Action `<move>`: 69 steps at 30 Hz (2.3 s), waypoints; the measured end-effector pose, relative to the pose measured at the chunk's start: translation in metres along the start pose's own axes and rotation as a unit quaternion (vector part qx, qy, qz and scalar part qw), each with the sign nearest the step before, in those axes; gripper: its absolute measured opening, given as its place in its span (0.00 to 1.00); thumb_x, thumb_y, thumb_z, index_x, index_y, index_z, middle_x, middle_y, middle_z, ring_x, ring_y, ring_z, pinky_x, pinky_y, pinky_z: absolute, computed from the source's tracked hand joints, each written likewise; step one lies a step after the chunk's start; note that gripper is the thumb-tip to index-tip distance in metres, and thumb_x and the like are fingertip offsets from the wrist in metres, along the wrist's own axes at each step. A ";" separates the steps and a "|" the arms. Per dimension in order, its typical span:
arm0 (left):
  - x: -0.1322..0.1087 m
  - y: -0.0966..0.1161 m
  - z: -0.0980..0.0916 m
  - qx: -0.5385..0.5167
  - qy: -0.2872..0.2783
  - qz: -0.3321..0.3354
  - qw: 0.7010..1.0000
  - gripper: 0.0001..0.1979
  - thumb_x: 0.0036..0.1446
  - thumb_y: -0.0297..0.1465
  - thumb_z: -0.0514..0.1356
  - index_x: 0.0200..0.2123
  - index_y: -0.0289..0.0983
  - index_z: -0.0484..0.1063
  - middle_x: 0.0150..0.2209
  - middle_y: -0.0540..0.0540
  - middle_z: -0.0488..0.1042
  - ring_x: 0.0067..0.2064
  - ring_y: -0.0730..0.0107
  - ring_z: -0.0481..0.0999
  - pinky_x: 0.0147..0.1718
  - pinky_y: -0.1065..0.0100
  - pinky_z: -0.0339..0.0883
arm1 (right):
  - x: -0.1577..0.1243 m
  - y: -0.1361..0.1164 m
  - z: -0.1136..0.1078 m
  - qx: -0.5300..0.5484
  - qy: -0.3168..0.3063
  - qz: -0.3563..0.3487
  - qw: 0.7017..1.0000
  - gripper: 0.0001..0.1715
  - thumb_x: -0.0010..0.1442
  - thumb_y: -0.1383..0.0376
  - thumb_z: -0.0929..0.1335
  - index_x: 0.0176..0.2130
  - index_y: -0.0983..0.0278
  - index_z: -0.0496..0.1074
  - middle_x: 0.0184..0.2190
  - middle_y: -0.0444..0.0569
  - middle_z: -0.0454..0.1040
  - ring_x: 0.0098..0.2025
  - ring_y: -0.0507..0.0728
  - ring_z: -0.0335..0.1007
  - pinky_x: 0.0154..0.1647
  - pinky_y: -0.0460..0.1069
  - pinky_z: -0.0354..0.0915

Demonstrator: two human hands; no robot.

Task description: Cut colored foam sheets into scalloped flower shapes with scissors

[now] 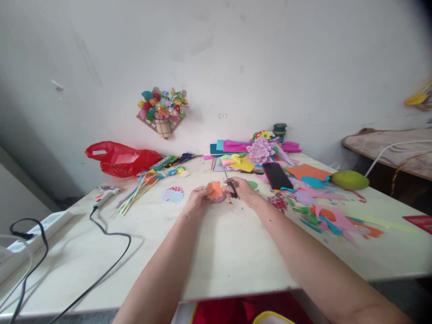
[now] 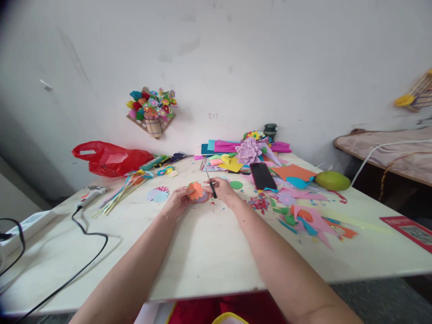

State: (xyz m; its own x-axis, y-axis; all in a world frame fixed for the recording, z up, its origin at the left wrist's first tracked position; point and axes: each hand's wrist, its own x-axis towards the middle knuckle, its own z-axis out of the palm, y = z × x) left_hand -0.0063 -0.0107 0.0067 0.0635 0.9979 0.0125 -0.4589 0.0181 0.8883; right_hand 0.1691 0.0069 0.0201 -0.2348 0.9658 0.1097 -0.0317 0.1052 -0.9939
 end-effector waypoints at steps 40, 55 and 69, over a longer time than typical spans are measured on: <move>-0.003 0.005 0.002 0.010 0.008 0.011 1.000 0.11 0.33 0.22 0.67 0.13 0.34 0.65 0.15 0.51 0.68 0.20 0.76 0.69 0.25 0.72 0.63 | -0.006 -0.002 -0.017 -0.122 -0.237 -0.003 0.964 0.17 0.53 0.55 0.68 0.31 0.67 0.67 0.22 0.43 0.70 0.18 0.46 0.61 0.14 0.42 0.50; -0.002 0.004 0.002 0.008 0.003 0.001 1.000 0.10 0.32 0.23 0.68 0.13 0.34 0.67 0.17 0.49 0.71 0.21 0.74 0.70 0.27 0.71 0.66 | -0.007 -0.004 -0.014 -0.130 -0.209 0.003 0.969 0.17 0.53 0.55 0.68 0.30 0.67 0.67 0.21 0.43 0.69 0.18 0.46 0.62 0.14 0.42 0.49; -0.003 0.006 0.001 -0.011 -0.007 -0.010 1.000 0.06 0.34 0.21 0.66 0.17 0.32 0.71 0.20 0.47 0.74 0.22 0.74 0.72 0.27 0.73 0.67 | -0.008 -0.005 -0.015 -0.122 -0.226 0.006 0.967 0.16 0.52 0.56 0.68 0.31 0.66 0.67 0.21 0.42 0.69 0.18 0.46 0.62 0.14 0.42 0.50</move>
State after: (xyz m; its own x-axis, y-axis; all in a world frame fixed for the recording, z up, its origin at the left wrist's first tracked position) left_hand -0.0082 -0.0135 0.0122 0.0848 0.9964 0.0013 -0.4773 0.0394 0.8779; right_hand 0.1854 0.0021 0.0245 -0.6354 0.7714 0.0347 0.1903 0.2000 -0.9611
